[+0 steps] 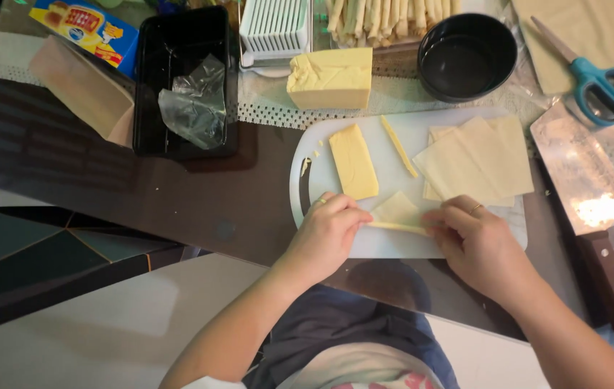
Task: Rolling strips of cheese into pastry sheets to prepare appetizers.
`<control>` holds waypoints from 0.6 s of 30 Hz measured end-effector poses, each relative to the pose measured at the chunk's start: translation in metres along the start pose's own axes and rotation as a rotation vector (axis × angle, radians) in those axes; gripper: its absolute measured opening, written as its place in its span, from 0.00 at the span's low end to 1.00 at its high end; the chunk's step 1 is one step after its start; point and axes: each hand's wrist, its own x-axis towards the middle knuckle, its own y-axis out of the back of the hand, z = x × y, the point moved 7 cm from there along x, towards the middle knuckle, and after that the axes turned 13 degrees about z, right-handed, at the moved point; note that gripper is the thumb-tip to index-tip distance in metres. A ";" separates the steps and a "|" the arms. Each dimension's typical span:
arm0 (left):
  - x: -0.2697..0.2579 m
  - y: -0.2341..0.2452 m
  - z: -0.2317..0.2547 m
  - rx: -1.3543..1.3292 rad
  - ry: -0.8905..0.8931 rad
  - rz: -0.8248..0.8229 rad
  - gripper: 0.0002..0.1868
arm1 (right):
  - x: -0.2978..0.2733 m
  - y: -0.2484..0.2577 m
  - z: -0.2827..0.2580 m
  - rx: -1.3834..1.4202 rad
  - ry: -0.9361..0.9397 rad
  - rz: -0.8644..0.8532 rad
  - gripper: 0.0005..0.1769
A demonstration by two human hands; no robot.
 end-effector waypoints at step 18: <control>-0.024 0.017 0.003 -0.105 0.086 -0.015 0.21 | -0.006 -0.035 -0.060 -0.406 0.495 0.158 0.15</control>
